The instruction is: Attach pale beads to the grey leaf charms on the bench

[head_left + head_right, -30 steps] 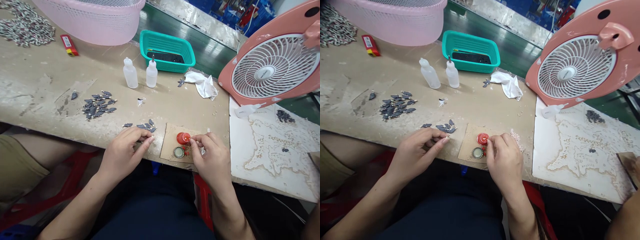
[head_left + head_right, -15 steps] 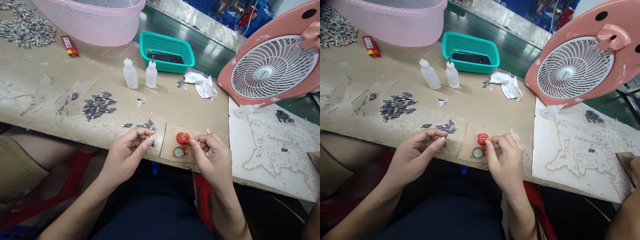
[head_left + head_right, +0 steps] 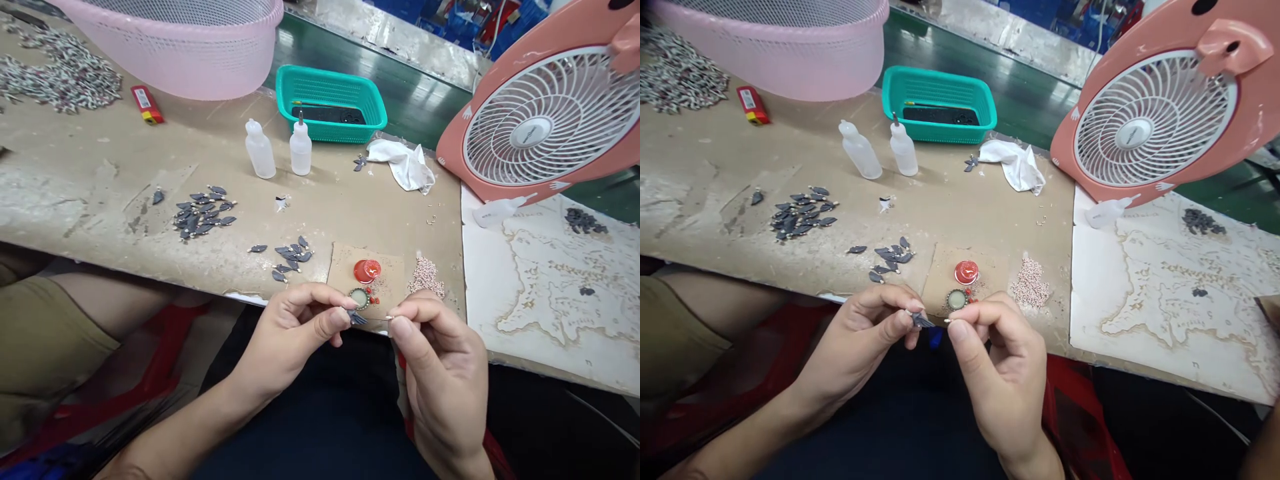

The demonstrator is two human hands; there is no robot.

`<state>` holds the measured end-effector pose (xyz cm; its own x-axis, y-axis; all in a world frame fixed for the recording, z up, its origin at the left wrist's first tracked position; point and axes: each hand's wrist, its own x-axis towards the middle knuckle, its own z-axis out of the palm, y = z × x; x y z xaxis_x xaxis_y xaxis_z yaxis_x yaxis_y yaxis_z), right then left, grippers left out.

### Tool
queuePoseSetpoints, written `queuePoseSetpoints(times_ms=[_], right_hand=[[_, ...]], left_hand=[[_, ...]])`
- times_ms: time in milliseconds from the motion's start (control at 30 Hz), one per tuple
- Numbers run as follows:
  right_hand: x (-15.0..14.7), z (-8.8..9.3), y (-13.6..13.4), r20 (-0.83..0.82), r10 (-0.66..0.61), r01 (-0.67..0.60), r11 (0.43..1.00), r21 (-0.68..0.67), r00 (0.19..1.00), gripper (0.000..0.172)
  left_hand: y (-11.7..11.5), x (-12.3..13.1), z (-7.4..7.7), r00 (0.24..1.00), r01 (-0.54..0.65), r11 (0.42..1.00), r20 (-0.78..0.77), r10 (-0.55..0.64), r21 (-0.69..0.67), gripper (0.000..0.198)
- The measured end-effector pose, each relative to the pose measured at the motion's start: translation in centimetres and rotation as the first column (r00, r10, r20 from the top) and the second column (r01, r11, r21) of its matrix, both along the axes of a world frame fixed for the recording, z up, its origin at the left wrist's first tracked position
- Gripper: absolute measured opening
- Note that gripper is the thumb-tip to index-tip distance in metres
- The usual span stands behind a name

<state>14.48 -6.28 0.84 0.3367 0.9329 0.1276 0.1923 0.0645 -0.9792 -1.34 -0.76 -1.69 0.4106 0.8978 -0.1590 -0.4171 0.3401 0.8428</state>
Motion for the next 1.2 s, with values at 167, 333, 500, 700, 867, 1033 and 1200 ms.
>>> queuePoseSetpoints(times_ms=[167, 333, 500, 700, 867, 1033, 1200], right_hand=[[-0.4, 0.5, -0.7, 0.114, -0.001, -0.006, 0.998, 0.065, 0.993, 0.010], [-0.6, 0.6, -0.8, 0.209, 0.013, -0.031, 0.996, 0.084, 0.978, 0.014], [-0.7, 0.3, -0.9, 0.251, -0.022, -0.009, 0.992, 0.123, 0.968, 0.016], [-0.6, 0.3, -0.8, 0.294, -0.034, -0.012, 0.988, 0.155, 0.955, 0.019], [-0.6, 0.2, -0.8, 0.306, -0.037, -0.009, 0.989, 0.148, 0.951, 0.020], [-0.6, 0.2, -0.7, 0.327, -0.045, -0.002, 0.990, 0.141, 0.944, 0.018], [-0.6, 0.2, -0.6, 0.334, -0.025, -0.019, 0.992, 0.126, 0.942, 0.016]], left_hand=[[-0.6, 0.4, 0.3, 0.999, 0.011, 1.000, -0.044, -0.011, 0.011, 0.011], [-0.8, 0.4, 0.6, 0.997, 0.009, 0.999, -0.077, -0.005, 0.051, 0.015], [-1.0, 0.5, 1.1, 0.991, -0.019, 0.993, -0.132, 0.035, 0.118, 0.018], [-0.8, 0.8, 1.5, 0.980, -0.039, 0.981, -0.186, 0.076, 0.192, 0.020], [-0.8, 0.8, 1.5, 0.975, -0.052, 0.977, -0.200, 0.094, 0.207, 0.019], [-0.8, 0.9, 1.5, 0.973, -0.055, 0.976, -0.208, 0.100, 0.212, 0.020], [-0.9, 1.0, 1.3, 0.962, -0.071, 0.959, -0.234, 0.139, 0.276, 0.022]])
